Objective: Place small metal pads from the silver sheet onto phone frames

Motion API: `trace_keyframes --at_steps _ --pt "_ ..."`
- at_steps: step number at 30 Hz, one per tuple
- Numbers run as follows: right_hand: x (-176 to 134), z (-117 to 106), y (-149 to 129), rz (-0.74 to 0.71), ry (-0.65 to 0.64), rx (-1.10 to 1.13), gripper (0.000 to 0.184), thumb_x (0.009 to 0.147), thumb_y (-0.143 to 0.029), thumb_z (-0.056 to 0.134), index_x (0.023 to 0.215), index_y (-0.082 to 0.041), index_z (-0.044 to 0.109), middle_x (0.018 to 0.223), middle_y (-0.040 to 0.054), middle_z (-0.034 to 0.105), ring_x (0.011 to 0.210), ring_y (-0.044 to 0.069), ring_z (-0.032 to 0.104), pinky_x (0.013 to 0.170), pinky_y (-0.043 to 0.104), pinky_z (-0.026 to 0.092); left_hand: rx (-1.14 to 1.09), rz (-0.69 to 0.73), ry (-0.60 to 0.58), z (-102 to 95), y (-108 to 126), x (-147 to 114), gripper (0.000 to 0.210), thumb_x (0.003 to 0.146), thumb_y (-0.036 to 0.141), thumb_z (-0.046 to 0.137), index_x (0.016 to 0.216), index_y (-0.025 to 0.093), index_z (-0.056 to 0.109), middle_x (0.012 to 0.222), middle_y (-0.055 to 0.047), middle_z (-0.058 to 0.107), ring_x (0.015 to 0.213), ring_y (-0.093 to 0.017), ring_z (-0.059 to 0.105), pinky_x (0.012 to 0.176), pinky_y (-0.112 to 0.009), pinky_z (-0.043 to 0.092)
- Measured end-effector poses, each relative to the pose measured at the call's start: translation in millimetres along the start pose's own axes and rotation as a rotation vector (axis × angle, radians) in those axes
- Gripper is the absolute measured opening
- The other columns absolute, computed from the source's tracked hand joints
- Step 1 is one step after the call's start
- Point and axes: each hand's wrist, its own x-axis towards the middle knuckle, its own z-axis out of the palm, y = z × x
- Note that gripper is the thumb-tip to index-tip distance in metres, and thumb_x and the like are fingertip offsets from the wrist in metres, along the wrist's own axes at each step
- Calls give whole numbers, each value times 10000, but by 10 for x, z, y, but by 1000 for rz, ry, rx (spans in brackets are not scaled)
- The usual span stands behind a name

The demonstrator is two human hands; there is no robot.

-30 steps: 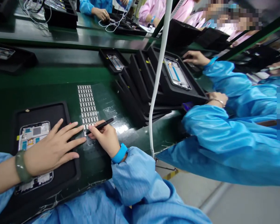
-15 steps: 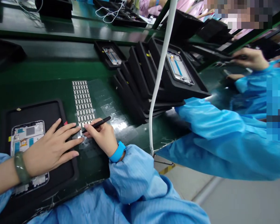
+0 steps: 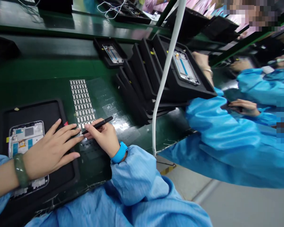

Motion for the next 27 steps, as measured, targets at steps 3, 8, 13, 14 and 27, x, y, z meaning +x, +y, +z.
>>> trace_keyframes --at_steps 3,8,13,14,27 --pt "2 4 -36 22 82 57 330 690 -418 726 763 -163 531 565 -25 641 545 157 690 521 224 581 -44 -120 29 -7 33 77 382 904 390 439 1177 140 533 1158 -100 613 1135 -246 522 1078 -519 275" --pt "12 -2 -42 38 95 118 331 685 -400 736 769 -166 518 593 -27 646 544 149 691 515 213 586 -39 -294 19 -34 123 265 386 829 300 545 1174 128 544 1175 -128 589 1089 -295 524 997 -554 329" --pt "-6 -17 -46 25 87 182 325 685 -391 738 758 -169 512 581 -40 628 538 151 690 525 224 596 6 -278 2 -34 211 311 210 839 208 504 980 164 654 1041 -92 648 1022 -293 549 1011 -626 246" --pt "-18 -21 -52 13 87 189 325 686 -391 737 756 -168 511 579 -40 627 535 151 690 523 225 596 5 -267 -1 -29 217 301 203 847 196 492 957 166 660 1020 -86 651 1014 -283 553 1017 -625 237" --pt "-145 -32 -85 -59 28 87 340 678 -439 729 734 -174 525 567 -27 636 520 152 682 498 222 574 -130 -230 72 60 140 207 235 898 191 411 947 201 641 942 -38 649 931 -187 586 1050 -589 173"
